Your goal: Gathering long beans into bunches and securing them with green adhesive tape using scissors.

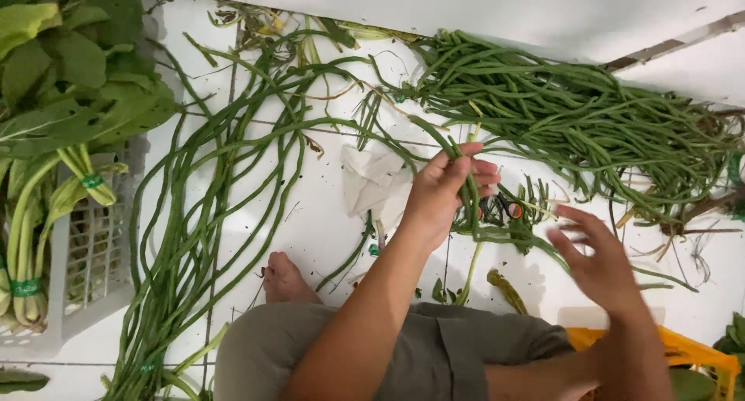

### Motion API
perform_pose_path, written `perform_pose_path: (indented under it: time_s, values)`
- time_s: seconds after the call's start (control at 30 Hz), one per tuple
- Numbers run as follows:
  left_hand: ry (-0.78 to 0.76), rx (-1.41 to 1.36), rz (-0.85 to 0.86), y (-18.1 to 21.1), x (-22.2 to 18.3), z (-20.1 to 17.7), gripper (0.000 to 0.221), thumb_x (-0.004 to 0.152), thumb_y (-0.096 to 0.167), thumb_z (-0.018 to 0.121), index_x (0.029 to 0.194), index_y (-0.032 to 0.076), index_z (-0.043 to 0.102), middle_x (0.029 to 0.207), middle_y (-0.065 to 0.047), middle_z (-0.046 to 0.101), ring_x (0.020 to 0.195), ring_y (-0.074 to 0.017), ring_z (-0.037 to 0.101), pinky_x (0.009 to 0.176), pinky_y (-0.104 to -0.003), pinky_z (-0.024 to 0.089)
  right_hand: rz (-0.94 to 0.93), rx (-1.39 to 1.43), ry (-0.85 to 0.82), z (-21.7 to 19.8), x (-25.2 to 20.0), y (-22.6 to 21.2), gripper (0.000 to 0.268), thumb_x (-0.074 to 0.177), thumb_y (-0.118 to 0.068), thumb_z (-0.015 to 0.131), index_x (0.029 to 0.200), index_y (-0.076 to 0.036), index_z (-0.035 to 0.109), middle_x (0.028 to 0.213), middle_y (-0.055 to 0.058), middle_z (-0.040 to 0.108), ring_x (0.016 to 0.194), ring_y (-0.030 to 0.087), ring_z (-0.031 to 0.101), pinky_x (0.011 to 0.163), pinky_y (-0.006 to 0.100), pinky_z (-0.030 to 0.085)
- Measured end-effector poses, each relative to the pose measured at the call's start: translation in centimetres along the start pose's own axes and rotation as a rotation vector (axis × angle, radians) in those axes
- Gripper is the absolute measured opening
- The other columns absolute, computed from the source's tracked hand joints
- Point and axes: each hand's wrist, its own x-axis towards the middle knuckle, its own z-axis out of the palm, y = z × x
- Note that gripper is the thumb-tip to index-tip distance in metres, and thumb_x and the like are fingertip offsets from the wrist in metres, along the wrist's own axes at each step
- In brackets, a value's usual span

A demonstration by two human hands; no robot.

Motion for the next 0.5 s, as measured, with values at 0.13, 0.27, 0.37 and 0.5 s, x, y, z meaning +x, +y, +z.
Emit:
perform_pose_path:
  time_s: [0.13,0.27,0.37,0.5]
  values:
    - [-0.049,0.086,-0.018,-1.4,-0.5,-0.2,0.028,0.109,0.021,0.059,0.131,0.004,0.064,0.104,-0.02,0.074,0.092,-0.0261,0.076,0.079,-0.036,0.066,-0.283,0.261,0.143,3.2,0.9,-7.8,0.028,0.107,-0.016,0.062,0.133,-0.01,0.069,0.117,0.008,0.067,0.111,0.02,0.062,0.103,0.041,0.049]
    - [-0.036,0.67,-0.1,1.4,-2.1,1.8,0.031,0.107,0.036,0.057,0.12,0.013,0.073,0.112,-0.014,0.071,0.107,-0.0239,0.066,0.093,-0.041,0.053,0.005,0.555,-0.001,5.0,3.1,-11.5,0.019,0.104,-0.023,0.063,0.102,-0.007,0.074,0.089,0.009,0.067,0.069,0.016,0.052,0.067,0.037,0.051]
    - [-0.081,0.708,-0.102,1.5,-2.0,2.0,0.033,0.109,0.038,0.054,0.121,0.014,0.074,0.115,-0.013,0.071,0.11,-0.0221,0.064,0.095,-0.039,0.051,0.045,0.807,-0.02,5.1,3.5,-12.8,0.016,0.101,-0.015,0.07,0.091,-0.002,0.073,0.062,0.015,0.06,0.05,0.015,0.042,0.049,0.032,0.045]
    - [-0.173,0.686,-0.106,0.5,-1.7,1.8,0.029,0.11,0.037,0.056,0.107,0.017,0.076,0.079,-0.001,0.073,0.07,-0.0088,0.062,0.066,-0.024,0.053,0.17,0.98,0.038,5.1,3.8,-12.1,0.017,0.103,-0.028,0.07,0.098,-0.012,0.075,0.052,0.011,0.048,0.04,0.014,0.034,0.041,0.028,0.038]
